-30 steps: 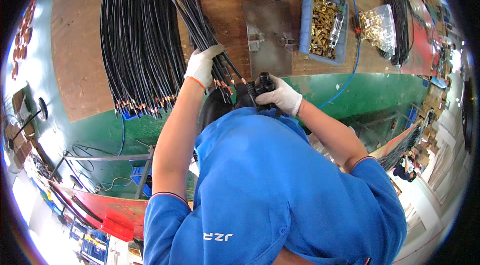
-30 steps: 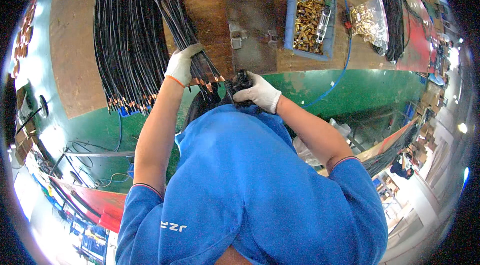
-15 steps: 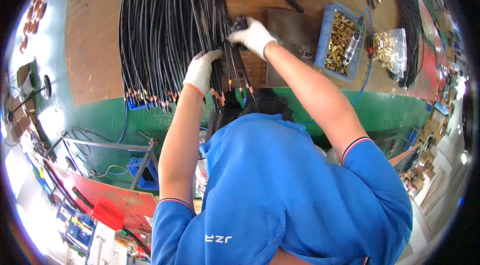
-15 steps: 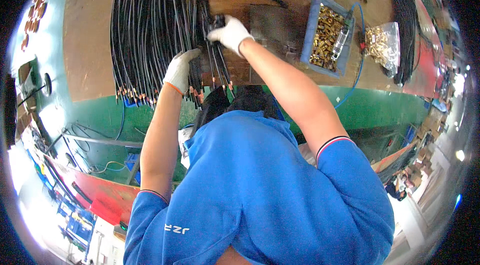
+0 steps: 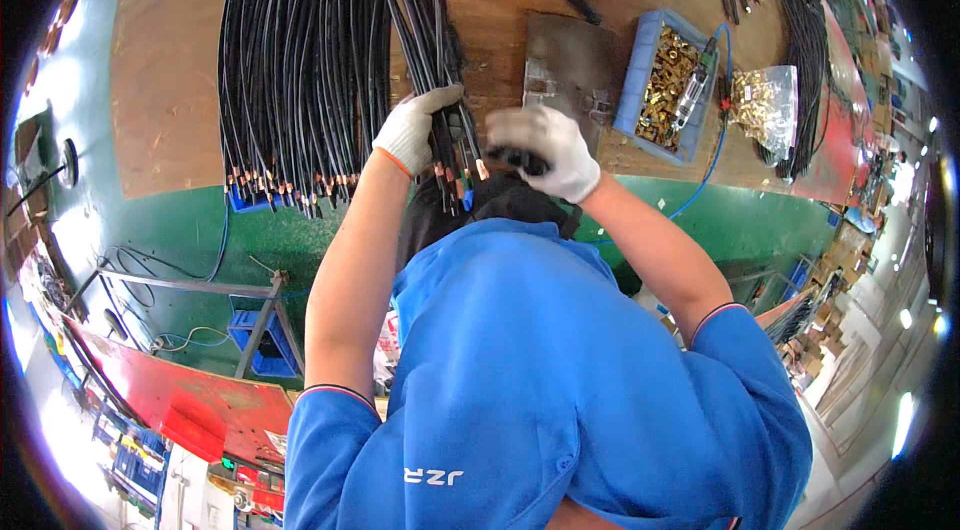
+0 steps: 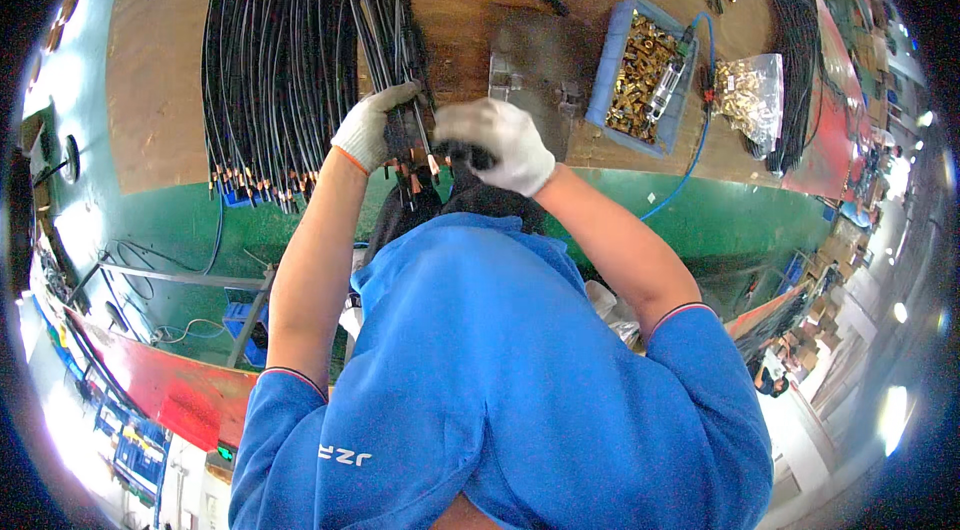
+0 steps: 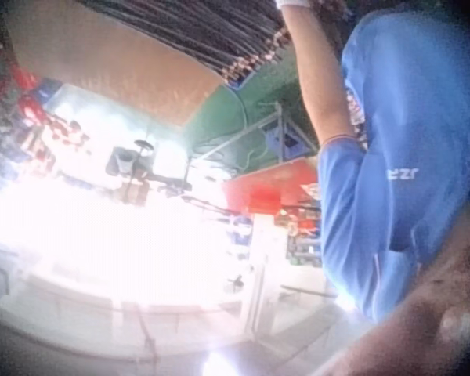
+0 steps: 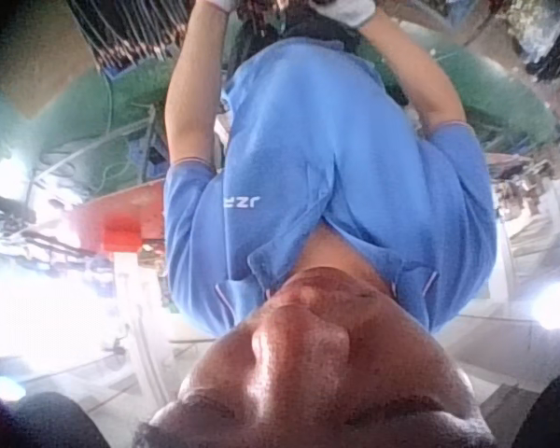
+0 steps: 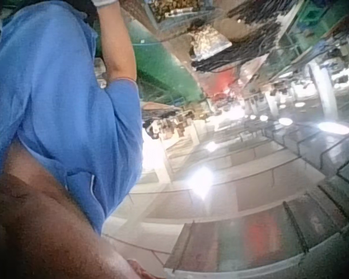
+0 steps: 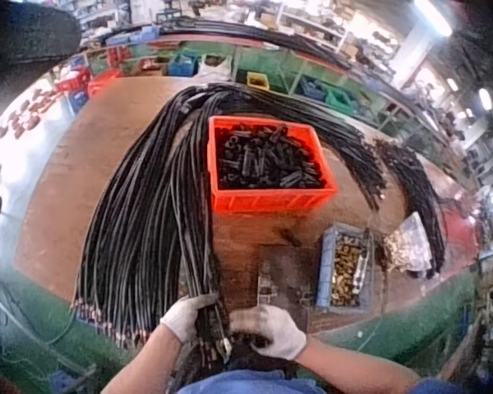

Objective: The person slides black connector sleeves onto the ends of black wires by hand.

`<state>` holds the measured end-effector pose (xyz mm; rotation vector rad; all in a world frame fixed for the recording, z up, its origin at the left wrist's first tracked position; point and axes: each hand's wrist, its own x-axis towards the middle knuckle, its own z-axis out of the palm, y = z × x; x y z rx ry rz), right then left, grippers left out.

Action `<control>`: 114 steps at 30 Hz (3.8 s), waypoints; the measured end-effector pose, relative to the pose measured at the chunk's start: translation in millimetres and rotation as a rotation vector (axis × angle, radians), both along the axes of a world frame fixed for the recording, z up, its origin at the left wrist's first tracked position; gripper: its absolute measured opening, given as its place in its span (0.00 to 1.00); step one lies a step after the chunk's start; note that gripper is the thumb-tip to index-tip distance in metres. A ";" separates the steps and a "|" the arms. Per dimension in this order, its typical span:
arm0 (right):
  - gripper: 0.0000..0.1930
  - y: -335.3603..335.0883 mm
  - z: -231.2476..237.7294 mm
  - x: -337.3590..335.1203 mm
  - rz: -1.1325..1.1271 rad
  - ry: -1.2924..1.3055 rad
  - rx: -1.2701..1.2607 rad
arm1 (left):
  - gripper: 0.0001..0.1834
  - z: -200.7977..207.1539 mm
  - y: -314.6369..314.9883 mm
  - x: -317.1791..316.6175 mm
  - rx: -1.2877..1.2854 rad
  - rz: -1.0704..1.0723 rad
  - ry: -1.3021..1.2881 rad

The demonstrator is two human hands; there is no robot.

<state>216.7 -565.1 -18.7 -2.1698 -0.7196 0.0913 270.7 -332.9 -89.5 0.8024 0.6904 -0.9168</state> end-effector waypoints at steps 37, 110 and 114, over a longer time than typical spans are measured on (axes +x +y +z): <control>0.23 8.8 6.7 18.1 0.037 -0.275 -0.241 | 0.12 23.8 -13.1 -6.2 -0.029 0.051 -0.092; 0.12 -23.4 20.2 -41.5 -0.598 1.549 0.812 | 0.14 7.2 -29.7 -19.7 0.081 0.043 -0.288; 0.11 -25.4 22.6 -29.1 -0.569 1.571 0.694 | 0.12 6.7 -27.4 -20.2 0.126 -0.013 -0.291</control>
